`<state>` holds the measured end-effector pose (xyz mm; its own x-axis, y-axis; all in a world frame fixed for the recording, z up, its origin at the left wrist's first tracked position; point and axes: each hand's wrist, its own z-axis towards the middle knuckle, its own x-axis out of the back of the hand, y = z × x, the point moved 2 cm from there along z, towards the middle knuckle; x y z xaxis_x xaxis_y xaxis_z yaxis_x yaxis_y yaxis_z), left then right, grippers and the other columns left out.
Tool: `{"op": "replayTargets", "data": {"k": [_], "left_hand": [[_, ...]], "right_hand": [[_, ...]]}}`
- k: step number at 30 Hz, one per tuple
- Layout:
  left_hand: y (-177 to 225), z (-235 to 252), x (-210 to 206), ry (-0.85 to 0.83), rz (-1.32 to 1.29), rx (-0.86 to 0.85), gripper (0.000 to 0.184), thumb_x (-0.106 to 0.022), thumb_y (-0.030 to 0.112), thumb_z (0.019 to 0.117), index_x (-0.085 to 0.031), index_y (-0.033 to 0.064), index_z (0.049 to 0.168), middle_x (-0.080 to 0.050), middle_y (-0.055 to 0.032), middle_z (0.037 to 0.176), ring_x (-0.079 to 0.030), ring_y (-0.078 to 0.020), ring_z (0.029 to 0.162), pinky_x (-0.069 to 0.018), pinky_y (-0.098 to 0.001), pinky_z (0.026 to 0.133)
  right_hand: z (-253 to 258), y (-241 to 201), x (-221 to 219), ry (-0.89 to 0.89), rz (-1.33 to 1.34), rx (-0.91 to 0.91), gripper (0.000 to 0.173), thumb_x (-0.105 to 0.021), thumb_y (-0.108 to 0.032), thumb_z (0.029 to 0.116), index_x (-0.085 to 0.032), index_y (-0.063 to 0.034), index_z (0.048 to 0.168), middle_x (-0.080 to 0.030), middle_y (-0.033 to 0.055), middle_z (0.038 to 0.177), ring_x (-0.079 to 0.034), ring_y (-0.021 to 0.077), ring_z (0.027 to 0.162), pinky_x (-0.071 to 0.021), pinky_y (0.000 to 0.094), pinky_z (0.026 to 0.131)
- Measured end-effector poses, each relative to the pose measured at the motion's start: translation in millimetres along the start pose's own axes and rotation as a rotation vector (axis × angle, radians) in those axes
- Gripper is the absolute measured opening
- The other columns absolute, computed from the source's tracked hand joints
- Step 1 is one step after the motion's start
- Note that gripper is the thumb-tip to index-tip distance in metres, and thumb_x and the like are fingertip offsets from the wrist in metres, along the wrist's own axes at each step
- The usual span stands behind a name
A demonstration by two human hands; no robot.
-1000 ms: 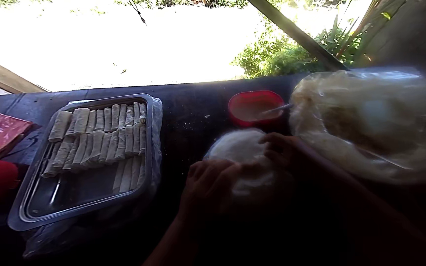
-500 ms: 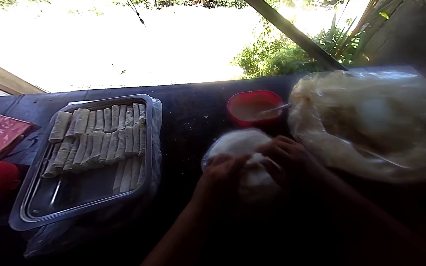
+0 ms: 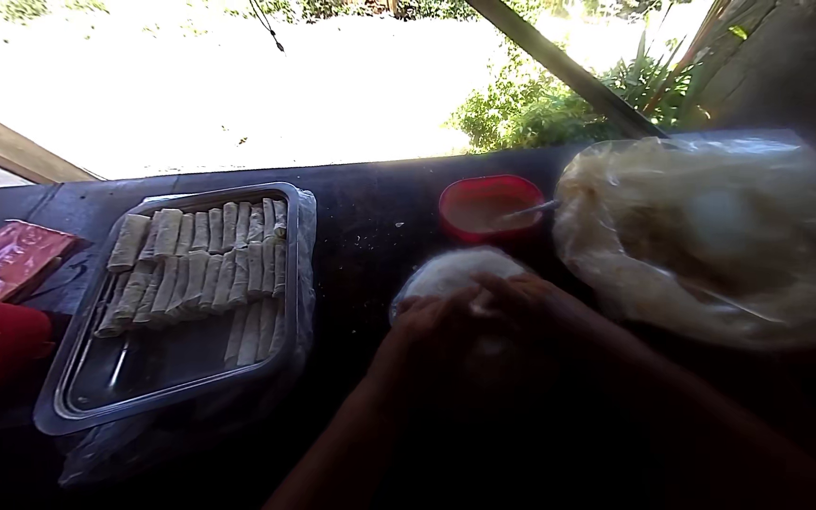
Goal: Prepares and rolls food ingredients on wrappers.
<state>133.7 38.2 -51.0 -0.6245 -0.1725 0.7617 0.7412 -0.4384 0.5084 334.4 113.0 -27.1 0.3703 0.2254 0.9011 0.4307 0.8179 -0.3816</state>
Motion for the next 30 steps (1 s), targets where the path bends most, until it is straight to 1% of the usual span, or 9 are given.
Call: {"op": "replayTargets", "data": {"k": [3, 6, 10, 14, 20, 22, 24, 26, 30], "left_hand": [[-1, 0, 1, -0.011, 0.014, -0.006, 0.039, -0.050, 0.039, 0.1072, -0.059, 0.0222, 0.142, -0.075, 0.0084, 0.109, -0.068, -0.0084, 0.100, -0.0481, -0.0420, 0.097], [3, 2, -1, -0.021, -0.013, -0.017, 0.045, -0.056, 0.039, 0.1042, -0.057, 0.0171, 0.144, -0.072, 0.0050, 0.124, -0.066, -0.0117, 0.115, -0.0470, -0.0440, 0.106], [4, 4, -5, -0.042, -0.079, 0.023, 0.041, -0.055, 0.031, 0.1053, -0.054, 0.0165, 0.144, -0.075, 0.0092, 0.113, -0.068, -0.0065, 0.108, -0.0475, -0.0441, 0.106], [0, 4, -7, -0.029, -0.141, 0.052, 0.040, -0.055, 0.032, 0.1059, -0.054, 0.0186, 0.144, -0.075, 0.0124, 0.111, -0.067, -0.0024, 0.108, -0.0459, -0.0426, 0.108], [-6, -1, -14, 0.050, -0.099, 0.077, 0.050, -0.057, 0.036, 0.1048, -0.050, 0.0085, 0.146, -0.076, 0.0039, 0.107, -0.069, -0.0111, 0.108, -0.0498, -0.0451, 0.106], [-6, -3, -13, 0.063, -0.102, 0.073, 0.051, -0.058, 0.035, 0.1043, -0.050, 0.0076, 0.147, -0.076, 0.0031, 0.113, -0.068, -0.0112, 0.113, -0.0490, -0.0435, 0.107], [-6, -6, -11, 0.092, -0.085, 0.039, 0.053, -0.061, 0.036, 0.1025, -0.053, 0.0061, 0.145, -0.071, -0.0015, 0.127, -0.063, -0.0147, 0.123, -0.0470, -0.0417, 0.111], [-5, -7, -6, 0.140, -0.023, -0.011, 0.047, -0.062, 0.038, 0.1020, -0.059, 0.0120, 0.141, -0.069, -0.0015, 0.130, -0.062, -0.0169, 0.124, -0.0473, -0.0433, 0.109], [1, -2, -2, 0.085, 0.027, -0.066, 0.038, -0.056, 0.029, 0.1051, -0.060, 0.0194, 0.141, -0.075, 0.0049, 0.115, -0.067, -0.0121, 0.111, -0.0470, -0.0409, 0.106]], "right_hand": [[1, 1, 3, -0.039, 0.054, -0.007, 0.041, -0.057, -0.022, 0.1051, -0.054, -0.0067, 0.142, -0.075, 0.0013, 0.101, -0.072, 0.0147, 0.098, -0.0544, 0.0366, 0.100], [4, 5, 6, -0.085, 0.109, -0.014, 0.041, -0.057, -0.021, 0.1049, -0.053, -0.0073, 0.143, -0.076, 0.0013, 0.101, -0.072, 0.0136, 0.097, -0.0549, 0.0368, 0.098], [6, 8, 5, -0.086, 0.139, -0.029, 0.042, -0.059, -0.025, 0.1044, -0.053, -0.0090, 0.143, -0.075, 0.0013, 0.100, -0.071, 0.0125, 0.095, -0.0569, 0.0336, 0.093], [-4, 3, 4, 0.060, 0.010, 0.039, 0.048, -0.060, -0.031, 0.1036, -0.052, -0.0086, 0.145, -0.071, 0.0045, 0.113, -0.067, 0.0172, 0.106, -0.0543, 0.0347, 0.099], [-11, -3, -8, 0.190, -0.063, 0.227, 0.040, -0.056, -0.020, 0.1066, -0.054, -0.0129, 0.146, -0.075, 0.0040, 0.112, -0.070, 0.0191, 0.109, -0.0548, 0.0364, 0.100], [-9, -1, -11, 0.181, -0.059, 0.225, 0.038, -0.054, -0.017, 0.1072, -0.055, -0.0110, 0.145, -0.076, 0.0049, 0.111, -0.071, 0.0197, 0.107, -0.0559, 0.0367, 0.100], [-7, 1, -11, 0.160, -0.023, 0.185, 0.038, -0.053, -0.017, 0.1079, -0.055, -0.0095, 0.144, -0.076, 0.0047, 0.107, -0.072, 0.0185, 0.103, -0.0558, 0.0364, 0.099], [-4, 4, -10, 0.131, 0.055, 0.123, 0.038, -0.053, -0.019, 0.1077, -0.056, -0.0103, 0.144, -0.076, 0.0029, 0.104, -0.072, 0.0157, 0.100, -0.0550, 0.0352, 0.100], [0, 10, -10, 0.075, 0.153, -0.005, 0.043, -0.056, -0.024, 0.1064, -0.051, -0.0160, 0.148, -0.077, -0.0034, 0.105, -0.071, 0.0100, 0.102, -0.0547, 0.0325, 0.100]]}}
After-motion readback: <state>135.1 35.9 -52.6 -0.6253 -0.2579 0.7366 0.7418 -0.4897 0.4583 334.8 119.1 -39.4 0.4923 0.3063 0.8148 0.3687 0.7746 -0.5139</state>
